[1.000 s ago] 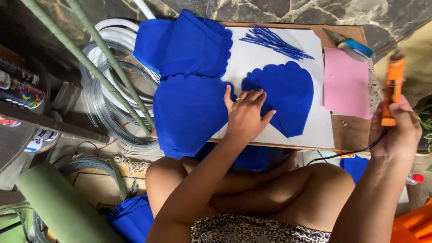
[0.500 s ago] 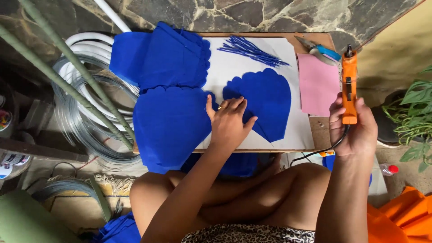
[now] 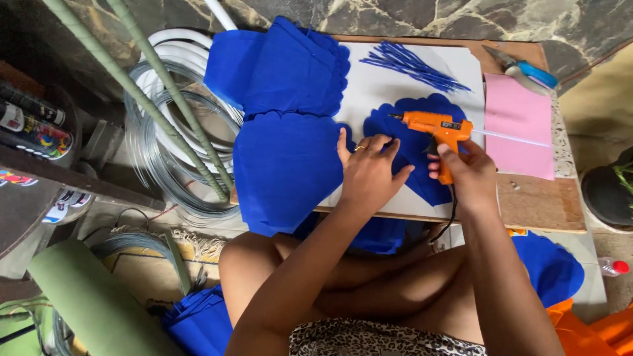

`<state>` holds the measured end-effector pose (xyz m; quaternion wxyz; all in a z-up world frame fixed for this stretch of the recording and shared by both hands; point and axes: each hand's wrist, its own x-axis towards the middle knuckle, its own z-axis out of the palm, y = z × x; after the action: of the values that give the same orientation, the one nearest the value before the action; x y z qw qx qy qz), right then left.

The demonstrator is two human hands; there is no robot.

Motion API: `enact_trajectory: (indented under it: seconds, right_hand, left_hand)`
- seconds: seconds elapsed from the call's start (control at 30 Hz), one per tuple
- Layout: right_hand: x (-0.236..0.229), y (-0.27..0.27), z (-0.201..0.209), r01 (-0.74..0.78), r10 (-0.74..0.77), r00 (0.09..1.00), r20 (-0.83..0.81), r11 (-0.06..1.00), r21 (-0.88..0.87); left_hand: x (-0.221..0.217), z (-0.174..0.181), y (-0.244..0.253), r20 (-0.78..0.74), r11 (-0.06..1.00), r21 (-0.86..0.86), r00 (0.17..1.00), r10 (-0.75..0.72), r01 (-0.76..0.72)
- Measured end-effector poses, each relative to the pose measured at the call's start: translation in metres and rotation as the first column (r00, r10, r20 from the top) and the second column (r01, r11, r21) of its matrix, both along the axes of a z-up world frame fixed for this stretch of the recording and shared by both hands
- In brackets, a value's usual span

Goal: Trimming the edges of blue fabric petals and gluing thin support wires to them using a hot glue gun.

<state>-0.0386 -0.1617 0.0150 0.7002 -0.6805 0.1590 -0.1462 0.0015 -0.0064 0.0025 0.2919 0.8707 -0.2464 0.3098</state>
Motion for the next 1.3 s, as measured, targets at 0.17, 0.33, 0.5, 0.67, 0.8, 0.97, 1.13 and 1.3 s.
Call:
enact_trajectory:
  seconds: [0.17,0.33,0.5,0.67,0.8,0.97,1.13,1.3]
  right_hand:
    - [0.006,0.002,-0.003,0.060,-0.057,0.998,0.037,0.995,-0.083]
    - [0.005,0.004,-0.001,0.052,-0.049,0.998,0.031,0.992,-0.113]
    - [0.005,0.008,0.004,0.096,-0.093,0.995,0.033,0.989,-0.116]
    - [-0.003,0.023,0.024,0.151,-0.153,0.988,-0.014,0.985,-0.086]
    - [-0.004,0.024,0.011,0.177,-0.177,0.984,0.009,0.983,-0.053]
    - [-0.003,0.037,0.014,0.216,-0.213,0.976,-0.050,0.973,0.076]
    - [0.000,0.042,0.018,0.205,-0.198,0.977,-0.078,0.975,0.082]
    - [0.001,0.049,0.003,0.204,-0.207,0.978,-0.011,0.971,-0.120]
  left_hand:
    - [0.001,-0.002,0.000,-0.006,1.000,-0.006,1.000,0.008,-0.008]
    - [0.000,0.000,0.002,-0.023,1.000,-0.016,1.000,0.004,-0.004]
    - [-0.001,0.007,0.005,-0.030,1.000,-0.030,1.000,-0.003,0.002]
    - [-0.008,0.026,0.012,-0.178,0.999,0.048,0.984,-0.010,0.019]
    - [-0.007,0.025,0.013,-0.209,0.999,0.037,0.978,-0.022,0.030]
    - [-0.007,0.024,0.014,-0.234,1.000,0.027,0.972,0.001,0.006]
    - [-0.009,0.026,0.014,-0.231,1.000,0.010,0.973,0.002,0.000]
    - [0.001,0.005,0.010,-0.186,0.999,-0.024,0.982,-0.037,0.033]
